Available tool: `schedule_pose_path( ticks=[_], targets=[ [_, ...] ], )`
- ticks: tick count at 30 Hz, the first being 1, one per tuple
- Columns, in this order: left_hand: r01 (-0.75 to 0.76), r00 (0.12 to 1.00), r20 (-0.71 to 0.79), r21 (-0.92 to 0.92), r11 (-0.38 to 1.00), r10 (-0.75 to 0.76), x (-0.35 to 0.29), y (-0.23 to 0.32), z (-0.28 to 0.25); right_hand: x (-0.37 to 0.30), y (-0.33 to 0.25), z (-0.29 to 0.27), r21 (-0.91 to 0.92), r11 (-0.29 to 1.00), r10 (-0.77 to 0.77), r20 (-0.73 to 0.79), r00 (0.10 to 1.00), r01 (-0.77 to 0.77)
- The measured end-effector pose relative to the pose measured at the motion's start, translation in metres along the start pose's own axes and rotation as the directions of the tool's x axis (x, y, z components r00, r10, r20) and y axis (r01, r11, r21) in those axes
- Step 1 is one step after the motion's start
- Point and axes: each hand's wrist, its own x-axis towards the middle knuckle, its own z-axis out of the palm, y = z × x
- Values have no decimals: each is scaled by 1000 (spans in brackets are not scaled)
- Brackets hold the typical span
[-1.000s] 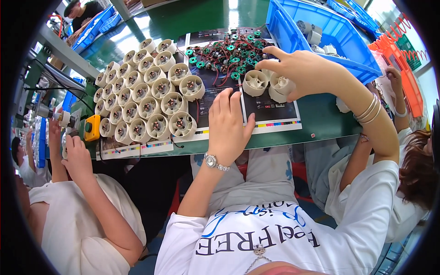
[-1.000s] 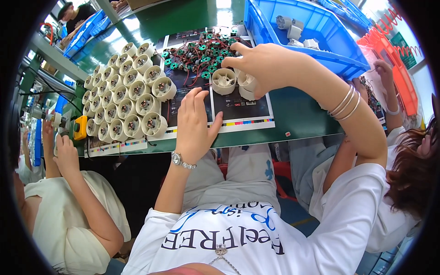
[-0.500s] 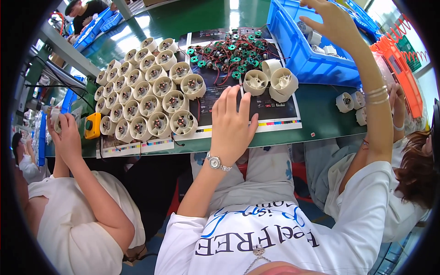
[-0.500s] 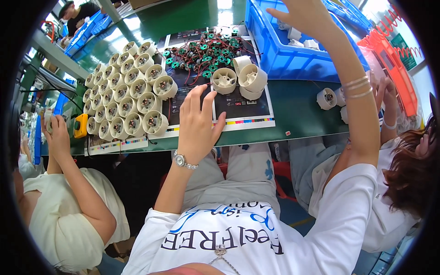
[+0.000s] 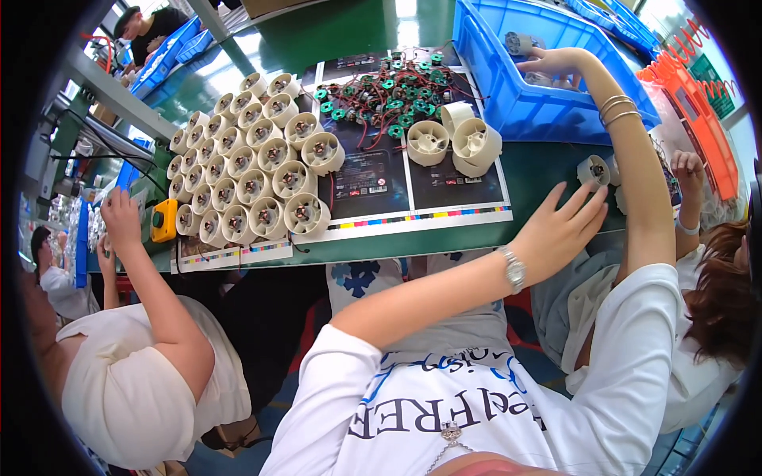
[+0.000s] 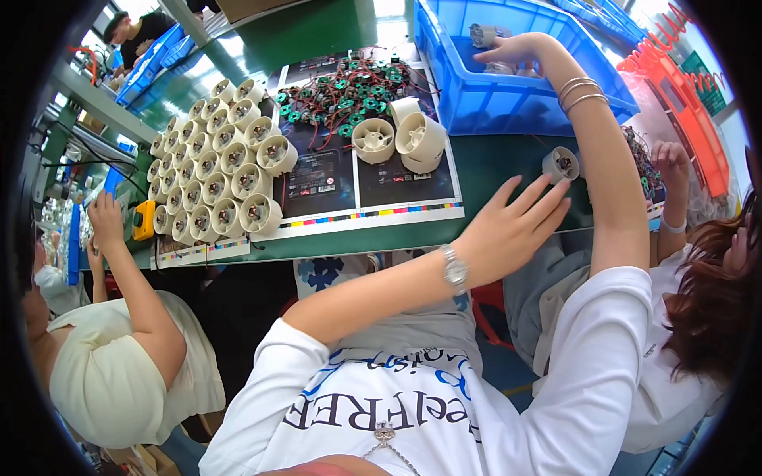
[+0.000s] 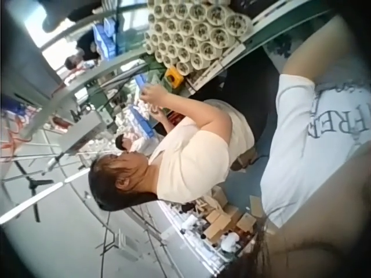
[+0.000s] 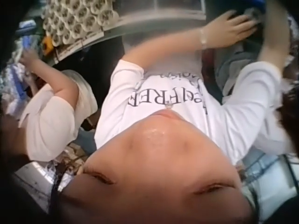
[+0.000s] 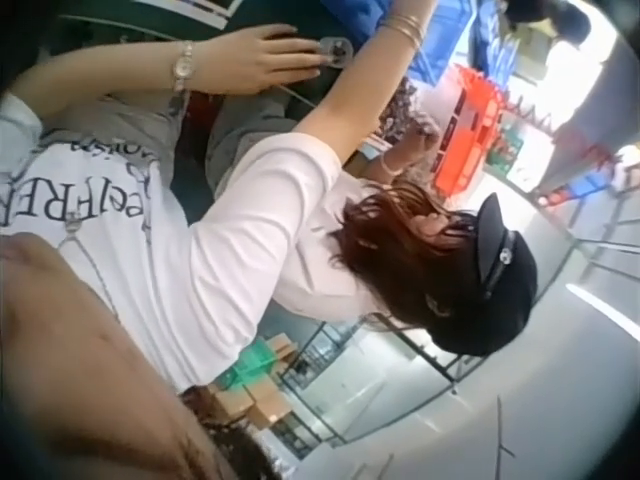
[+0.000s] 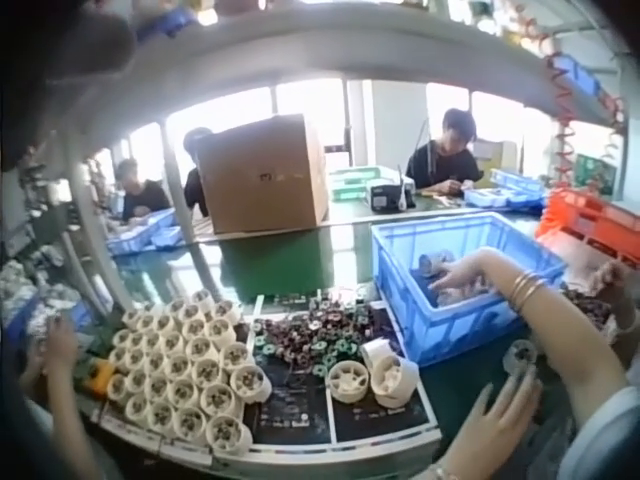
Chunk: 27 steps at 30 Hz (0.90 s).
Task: Assemble small plastic components by inserting wires and securing parts together on a production line.
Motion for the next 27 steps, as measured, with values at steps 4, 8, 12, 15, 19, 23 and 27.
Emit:
schedule_pose_path(
  ticks=[4, 8, 12, 15, 19, 23, 27],
  targets=[
    [44, 998, -53, 32, 999, -42, 35, 12, 45, -6, -8, 10, 43, 998, 44, 155, 987, -52],
    [102, 994, -57, 78, 992, -98, 42, 11, 69, -7, -11, 15, 37, 997, 56, 231, 971, -66],
    [156, 988, -3, 142, 978, -157, 32, 3, 71, -5, -11, 21, -41, 999, 8, 214, 977, 1],
    [115, 993, 25, 104, 988, -118, 16, 7, 36, 0, -7, 23, -76, 996, -25, 203, 979, 41],
    [72, 994, 74, 73, 995, -78, -19, -9, -13, 8, -14, 9, -98, 991, -52, 316, 947, 87],
    [264, 963, 55, -11, 964, -263, -47, -24, -66, 10, -23, 2, -83, 992, -50, 411, 910, 92],
    [355, 933, -51, -10, 935, -355, -83, -25, -104, -2, -28, 5, -39, 999, 34, 365, 930, -21]
  ],
)
